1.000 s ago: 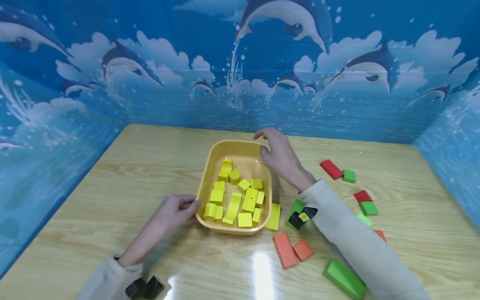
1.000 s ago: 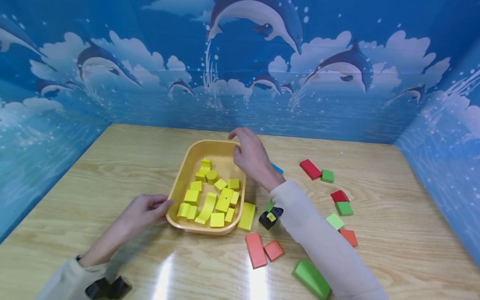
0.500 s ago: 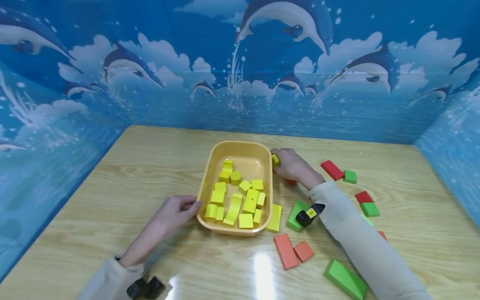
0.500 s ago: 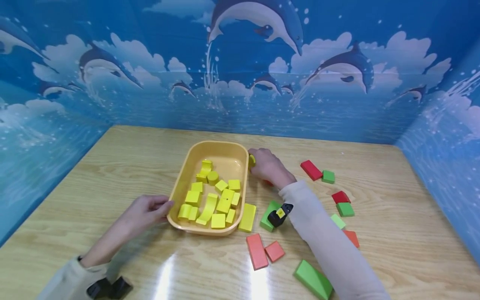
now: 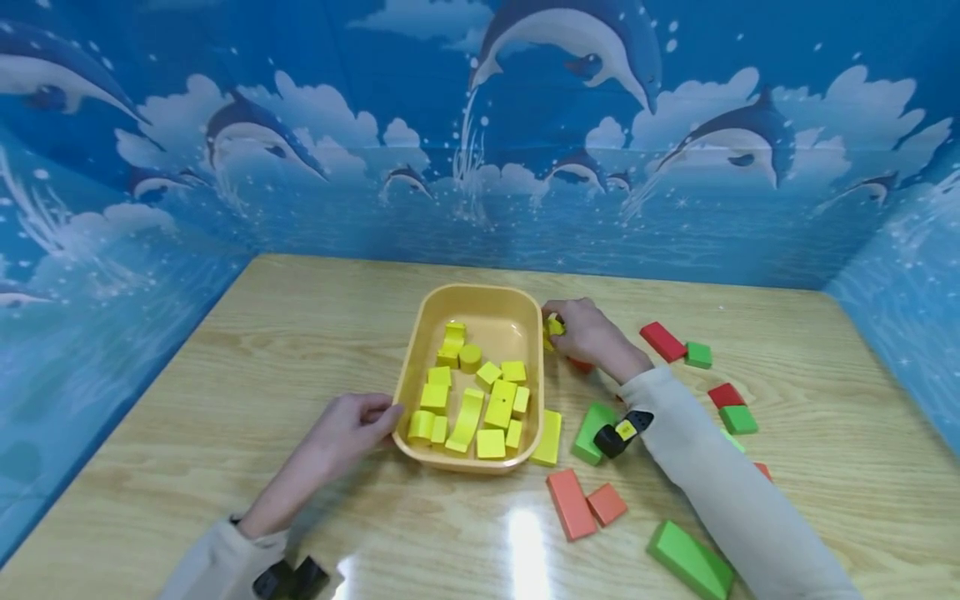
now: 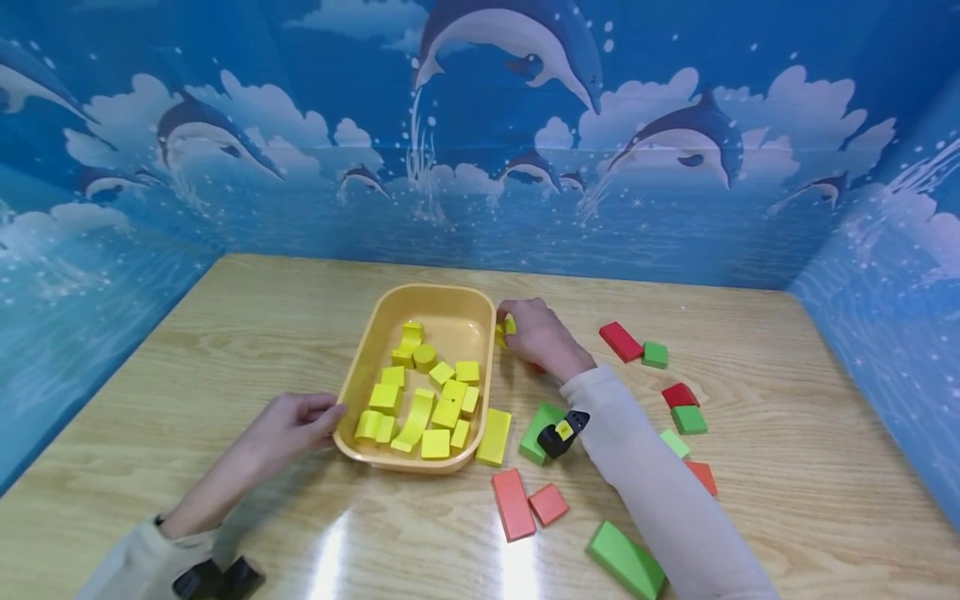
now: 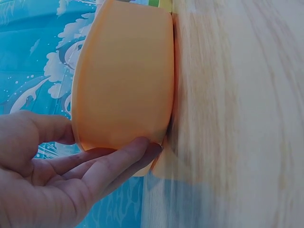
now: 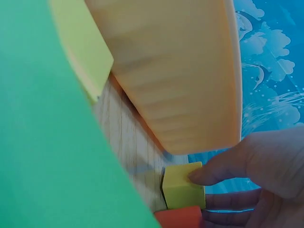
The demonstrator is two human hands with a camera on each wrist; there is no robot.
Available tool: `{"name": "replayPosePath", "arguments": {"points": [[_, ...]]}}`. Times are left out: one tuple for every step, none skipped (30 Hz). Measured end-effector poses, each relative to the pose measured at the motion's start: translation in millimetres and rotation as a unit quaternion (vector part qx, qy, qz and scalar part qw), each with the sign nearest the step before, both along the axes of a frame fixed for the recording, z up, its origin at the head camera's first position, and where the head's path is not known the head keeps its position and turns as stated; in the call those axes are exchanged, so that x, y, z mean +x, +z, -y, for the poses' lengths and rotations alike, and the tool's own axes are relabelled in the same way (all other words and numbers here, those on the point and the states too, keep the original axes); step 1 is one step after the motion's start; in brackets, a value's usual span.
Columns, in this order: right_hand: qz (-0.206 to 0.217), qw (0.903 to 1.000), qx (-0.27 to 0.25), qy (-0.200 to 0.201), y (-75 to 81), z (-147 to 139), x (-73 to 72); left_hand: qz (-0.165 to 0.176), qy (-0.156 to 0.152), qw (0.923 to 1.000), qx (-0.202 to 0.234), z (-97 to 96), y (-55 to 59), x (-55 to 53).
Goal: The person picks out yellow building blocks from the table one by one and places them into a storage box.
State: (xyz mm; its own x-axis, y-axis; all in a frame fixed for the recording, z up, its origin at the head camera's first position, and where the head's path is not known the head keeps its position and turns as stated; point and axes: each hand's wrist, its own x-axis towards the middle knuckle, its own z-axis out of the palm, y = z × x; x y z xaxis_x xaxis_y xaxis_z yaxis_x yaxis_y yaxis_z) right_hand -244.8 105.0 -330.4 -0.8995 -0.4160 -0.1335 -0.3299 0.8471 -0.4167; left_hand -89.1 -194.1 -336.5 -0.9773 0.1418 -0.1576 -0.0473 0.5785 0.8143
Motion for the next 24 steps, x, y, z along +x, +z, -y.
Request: {"name": "replayPosePath", "arguments": {"points": [[-0.002, 1.0000, -0.006, -0.003, 0.2, -1, 0.6, 0.002, 0.000, 1.0000, 0.005, -0.1, -0.3, -0.1], [-0.007, 0.9999, -0.011, -0.002, 0.2, -1, 1.0, 0.003, 0.000, 0.9999, 0.010, -0.2, -0.4, -0.2], [-0.014, 0.9998, -0.016, -0.002, 0.2, -2, 1.1, 0.008, 0.002, 0.9999, 0.015, -0.3, -0.5, -0.4], [-0.022, 0.9995, -0.022, -0.003, 0.4, -3, 1.4, 0.009, 0.003, 0.9998, 0.017, -0.4, -0.6, -0.6], [-0.033, 0.9991, -0.027, -0.004, 0.7, -4, 1.6, 0.010, 0.004, 0.9998, 0.017, -0.5, -0.7, -0.7], [-0.046, 0.9985, -0.031, -0.003, 1.5, -5, 2.1, 0.010, 0.003, 0.9998, 0.017, -0.5, -0.7, -0.5], [-0.058, 0.9976, -0.036, -0.001, 2.7, -5, 2.8, 0.013, 0.004, 0.9998, 0.016, -0.8, -0.6, -0.4], [-0.071, 0.9967, -0.040, 0.000, 4.0, -6, 3.5, 0.015, 0.005, 0.9998, 0.014, -1.1, -0.3, -0.2], [-0.083, 0.9956, -0.043, 0.000, 5.6, -6, 4.4, 0.017, 0.006, 0.9998, 0.013, -1.4, -0.1, 0.0], [-0.094, 0.9944, -0.048, 0.000, 7.0, -6, 5.4, 0.019, 0.006, 0.9998, 0.009, -1.5, -0.1, -0.4], [-0.103, 0.9932, -0.054, 0.001, 8.5, -6, 6.5, 0.021, 0.006, 0.9997, 0.007, -1.8, 0.0, -0.6], [-0.111, 0.9919, -0.060, 0.003, 10.0, -6, 7.4, 0.024, 0.007, 0.9997, 0.005, -1.9, 0.1, -0.7], [-0.119, 0.9906, -0.066, 0.003, 11.5, -5, 8.4, 0.029, 0.010, 0.9995, 0.002, -2.1, 0.2, -1.2], [-0.129, 0.9891, -0.071, 0.003, 13.1, -4, 9.5, 0.030, 0.011, 0.9995, 0.001, -2.2, 0.1, -1.5], [-0.139, 0.9874, -0.076, 0.003, 14.4, -3, 10.3, 0.031, 0.012, 0.9995, 0.000, -2.2, 0.1, -1.8], [-0.147, 0.9859, -0.080, 0.003, 15.7, -2, 11.1, 0.031, 0.013, 0.9994, -0.001, -2.2, 0.1, -1.9], [-0.154, 0.9845, -0.084, 0.003, 16.9, -1, 11.8, 0.031, 0.014, 0.9994, -0.002, -2.2, 0.2, -1.6], [-0.162, 0.9831, -0.086, 0.001, 18.1, -1, 12.5, 0.030, 0.015, 0.9994, -0.002, -2.1, 0.2, -1.3], [-0.168, 0.9820, -0.086, -0.001, 19.2, 0, 13.2, 0.029, 0.014, 0.9995, -0.002, -2.1, 0.2, -1.3], [-0.171, 0.9811, -0.090, -0.004, 20.1, 1, 14.0, 0.028, 0.014, 0.9995, -0.002, -2.0, 0.2, -1.0], [-0.174, 0.9803, -0.094, -0.006, 20.9, 1, 14.6, 0.028, 0.015, 0.9995, -0.001, -2.0, 0.3, -0.7], [-0.175, 0.9795, -0.099, -0.007, 21.6, 2, 15.6, 0.028, 0.015, 0.9995, 0.000, -2.1, 0.3, -0.6], [-0.175, 0.9787, -0.106, -0.007, 22.0, 3, 16.5, 0.029, 0.015, 0.9994, 0.001, -2.2, 0.3, -0.6], [-0.174, 0.9782, -0.114, -0.003, 22.3, 4, 17.5, 0.030, 0.015, 0.9994, 0.003, -2.3, 0.2, -0.8]]}}
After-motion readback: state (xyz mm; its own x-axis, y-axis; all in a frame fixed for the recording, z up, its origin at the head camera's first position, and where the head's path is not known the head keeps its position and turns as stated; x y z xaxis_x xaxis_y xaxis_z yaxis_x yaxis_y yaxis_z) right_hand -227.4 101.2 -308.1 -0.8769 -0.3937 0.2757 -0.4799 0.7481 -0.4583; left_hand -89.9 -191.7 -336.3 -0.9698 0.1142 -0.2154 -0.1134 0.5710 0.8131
